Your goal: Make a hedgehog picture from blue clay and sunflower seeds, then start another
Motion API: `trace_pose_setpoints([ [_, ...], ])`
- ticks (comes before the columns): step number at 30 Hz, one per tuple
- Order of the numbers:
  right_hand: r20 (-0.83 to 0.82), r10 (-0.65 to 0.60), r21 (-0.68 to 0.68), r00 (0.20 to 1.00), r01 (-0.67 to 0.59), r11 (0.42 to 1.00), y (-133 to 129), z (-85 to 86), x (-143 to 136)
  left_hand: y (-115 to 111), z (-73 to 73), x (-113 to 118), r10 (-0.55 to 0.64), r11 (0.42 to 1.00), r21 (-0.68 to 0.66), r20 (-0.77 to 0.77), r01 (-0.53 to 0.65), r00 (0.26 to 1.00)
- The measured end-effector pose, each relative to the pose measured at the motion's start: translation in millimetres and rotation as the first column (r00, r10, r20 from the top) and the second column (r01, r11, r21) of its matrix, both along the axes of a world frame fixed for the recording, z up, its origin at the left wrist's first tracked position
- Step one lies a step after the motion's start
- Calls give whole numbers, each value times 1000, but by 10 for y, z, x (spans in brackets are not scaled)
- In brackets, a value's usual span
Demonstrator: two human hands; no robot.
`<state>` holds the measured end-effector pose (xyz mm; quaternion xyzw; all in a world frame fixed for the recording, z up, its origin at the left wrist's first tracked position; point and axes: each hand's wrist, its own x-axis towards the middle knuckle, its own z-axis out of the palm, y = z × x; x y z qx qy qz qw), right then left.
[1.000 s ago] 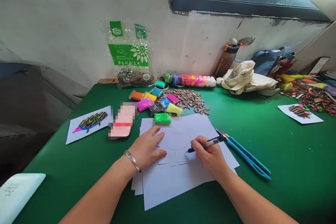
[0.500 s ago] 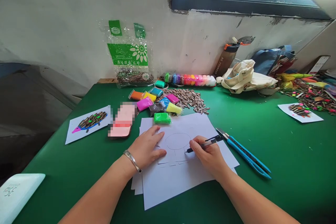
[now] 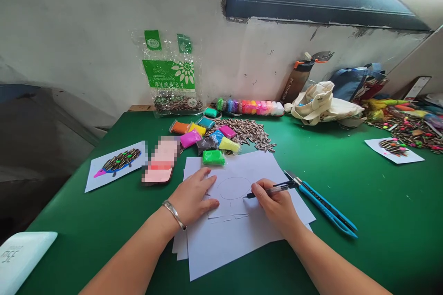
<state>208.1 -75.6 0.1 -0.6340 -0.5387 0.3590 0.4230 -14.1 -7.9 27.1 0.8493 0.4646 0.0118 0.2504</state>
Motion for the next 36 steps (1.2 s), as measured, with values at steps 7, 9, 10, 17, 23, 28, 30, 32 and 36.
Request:
trace_pose_setpoints([
  [7, 45, 2, 16, 999, -3, 1000, 4, -2, -6, -9, 27, -5, -5, 1000, 2, -19, 5, 1000],
  [9, 56, 5, 20, 998, -6, 1000, 5, 4, -10, -8, 33, 2, -8, 1000, -2, -28, 8, 1000],
  [10, 57, 8, 20, 998, -10, 1000, 5, 6, -12, -7, 34, 6, -8, 1000, -2, -32, 8, 999],
  [17, 64, 25, 12, 998, -26, 1000, 5, -11, -19, 6, 6, 18, -10, 1000, 14, -20, 10, 1000],
  [23, 105, 34, 14, 994, -35, 999, -4, -41, -13, 6, 0, 6, -20, 1000, 13, -36, 21, 999],
  [28, 96, 31, -12, 995, -30, 999, -17, -34, -22, -1, 3, 5, -12, 1000, 16, -45, 13, 999],
  [30, 85, 32, -30, 996, -30, 999, -21, -25, -29, 0, -2, 6, -14, 1000, 16, -42, 14, 999],
  [32, 72, 31, -46, 997, -28, 999, -23, -20, -33, 2, -8, 6, -15, 1000, 19, -36, 16, 999],
  [36, 51, 40, -44, 998, -38, 998, -18, -21, -28, 7, -9, 4, -18, 1000, 22, -31, 18, 999],
])
